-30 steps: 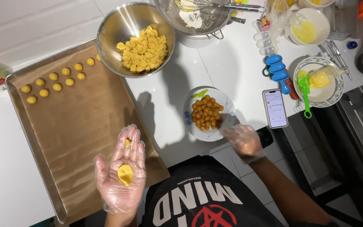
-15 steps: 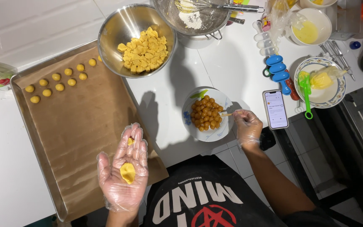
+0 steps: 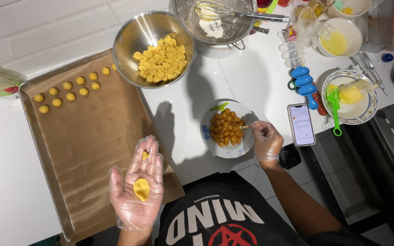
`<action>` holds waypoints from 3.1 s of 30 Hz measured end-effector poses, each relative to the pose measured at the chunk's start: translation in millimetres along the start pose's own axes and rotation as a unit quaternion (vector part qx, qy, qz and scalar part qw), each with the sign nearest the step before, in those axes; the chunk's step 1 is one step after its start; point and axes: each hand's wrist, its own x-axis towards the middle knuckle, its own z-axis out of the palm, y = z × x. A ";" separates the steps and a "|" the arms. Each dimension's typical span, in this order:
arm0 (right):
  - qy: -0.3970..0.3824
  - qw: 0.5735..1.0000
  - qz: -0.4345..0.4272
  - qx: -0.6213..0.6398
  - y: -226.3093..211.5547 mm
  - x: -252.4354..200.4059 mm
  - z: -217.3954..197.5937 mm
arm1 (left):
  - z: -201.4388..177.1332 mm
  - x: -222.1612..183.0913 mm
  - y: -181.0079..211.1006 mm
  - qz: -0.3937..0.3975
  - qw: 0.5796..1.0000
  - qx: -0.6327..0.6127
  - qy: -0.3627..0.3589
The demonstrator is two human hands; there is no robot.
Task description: Preparing filled cookies by stuffing dough with filling, rolling them into balls, and arranging them on a baking tray
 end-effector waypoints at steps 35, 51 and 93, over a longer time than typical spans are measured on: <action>-0.050 0.992 0.115 0.032 15.8 26.7 -6.9 | -32.6 41.1 -22.9 -0.023 0.997 0.072 -0.022; 0.010 0.959 -0.178 -0.222 0.5 -16.8 11.4 | -34.9 40.2 -22.9 -0.006 0.997 0.074 -0.002; -0.300 0.780 -0.134 -0.533 -4.0 24.7 10.7 | -41.2 21.4 -20.3 0.006 0.997 0.077 0.001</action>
